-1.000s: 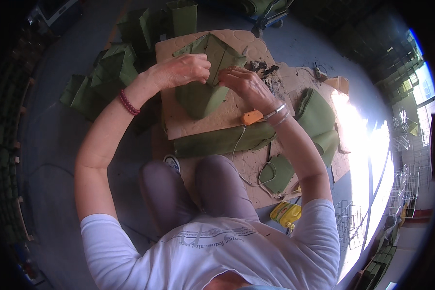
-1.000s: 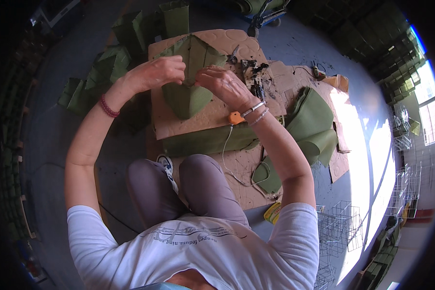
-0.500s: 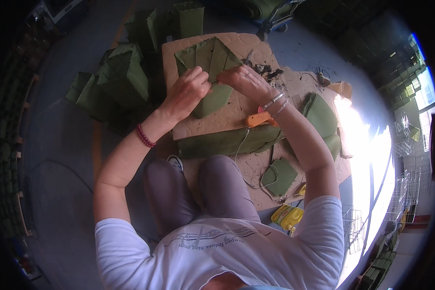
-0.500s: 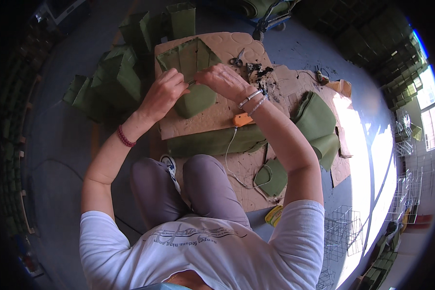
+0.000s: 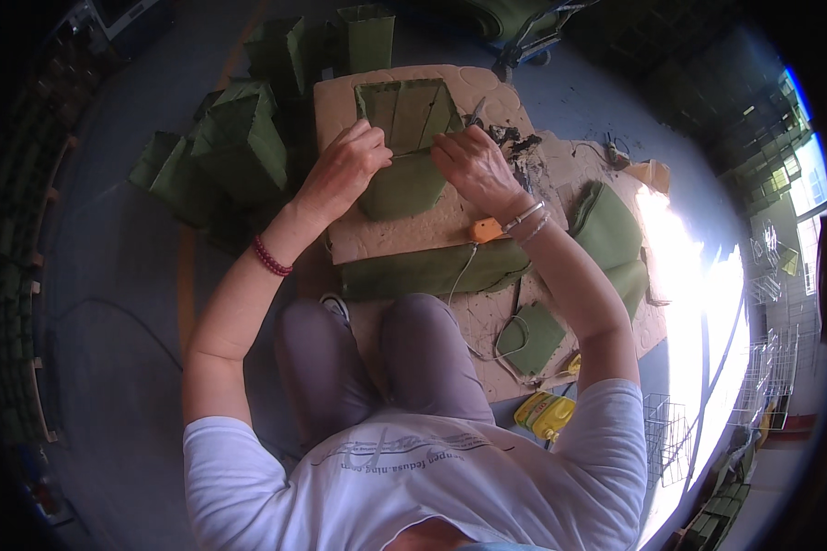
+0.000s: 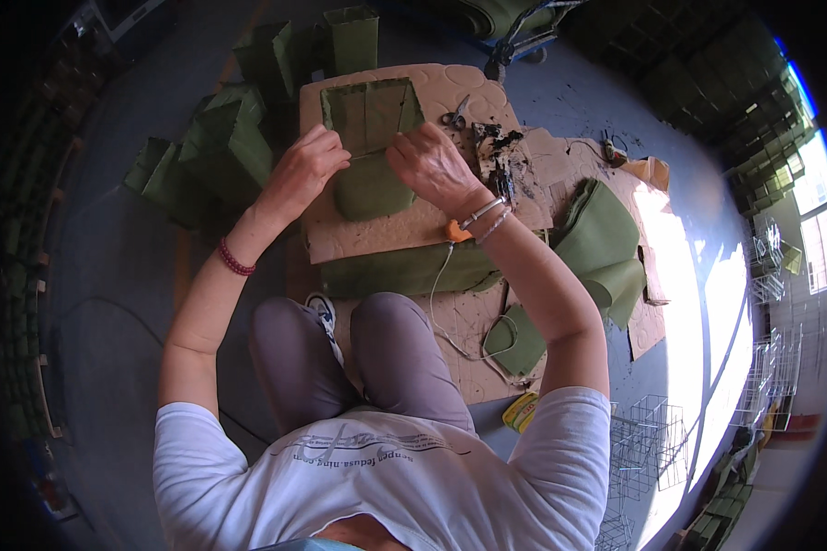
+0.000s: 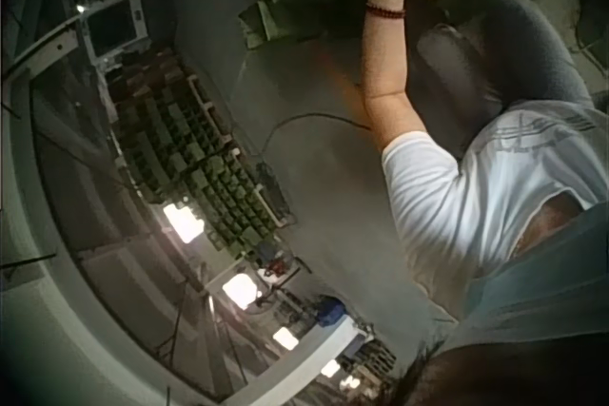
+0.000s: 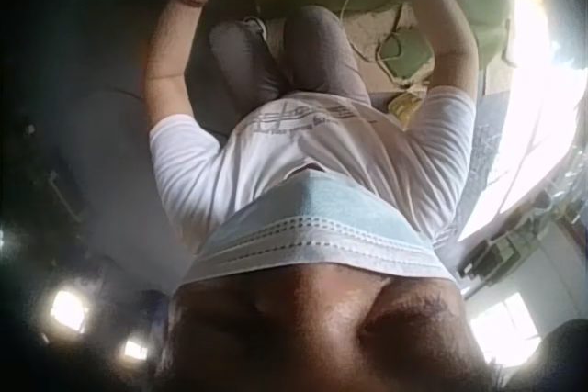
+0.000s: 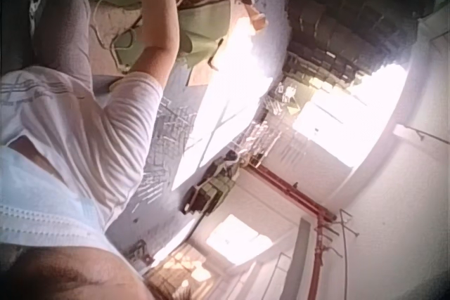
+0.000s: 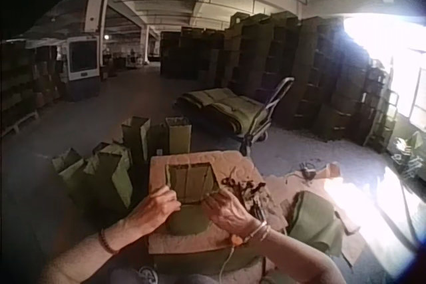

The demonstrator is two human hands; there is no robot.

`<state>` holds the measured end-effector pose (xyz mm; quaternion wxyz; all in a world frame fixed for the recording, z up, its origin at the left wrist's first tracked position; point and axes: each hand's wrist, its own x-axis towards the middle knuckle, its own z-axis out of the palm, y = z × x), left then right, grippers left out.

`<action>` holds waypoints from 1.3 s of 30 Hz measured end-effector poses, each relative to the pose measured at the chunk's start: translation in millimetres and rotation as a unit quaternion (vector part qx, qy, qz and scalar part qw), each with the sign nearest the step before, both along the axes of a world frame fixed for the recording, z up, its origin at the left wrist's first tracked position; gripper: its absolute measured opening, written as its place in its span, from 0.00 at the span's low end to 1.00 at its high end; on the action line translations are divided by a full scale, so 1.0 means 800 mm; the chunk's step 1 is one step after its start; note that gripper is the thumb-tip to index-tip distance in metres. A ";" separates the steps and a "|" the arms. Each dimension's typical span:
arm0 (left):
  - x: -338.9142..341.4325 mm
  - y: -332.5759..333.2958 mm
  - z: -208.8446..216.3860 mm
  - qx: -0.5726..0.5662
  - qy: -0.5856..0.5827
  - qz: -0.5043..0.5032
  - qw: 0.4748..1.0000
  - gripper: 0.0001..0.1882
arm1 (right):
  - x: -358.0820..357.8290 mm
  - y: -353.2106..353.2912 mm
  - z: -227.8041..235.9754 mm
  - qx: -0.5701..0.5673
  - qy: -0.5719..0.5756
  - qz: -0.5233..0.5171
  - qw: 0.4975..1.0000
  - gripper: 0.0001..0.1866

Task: The person assembles green foam boxes by hand, gluing the pieces together with a glue gun.

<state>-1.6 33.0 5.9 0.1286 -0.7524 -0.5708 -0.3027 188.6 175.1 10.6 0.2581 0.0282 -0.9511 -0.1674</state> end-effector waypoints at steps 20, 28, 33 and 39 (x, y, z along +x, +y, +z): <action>0.016 0.028 -0.016 -0.069 -0.056 0.031 0.996 0.05 | -0.023 -0.014 -0.016 -0.205 -0.072 -0.038 0.975 0.30; 0.043 0.014 -0.009 0.026 0.060 0.062 0.996 0.15 | 0.043 -0.044 0.010 -0.361 0.216 -0.025 0.907 0.23; 0.052 0.009 -0.014 0.135 0.073 0.094 0.984 0.12 | 0.192 -0.085 -0.140 -0.496 0.306 -0.325 0.745 0.13; 0.117 0.009 -0.048 0.153 0.061 -0.024 0.986 0.10 | 0.465 -0.336 -0.341 -0.728 0.175 -0.561 0.354 0.25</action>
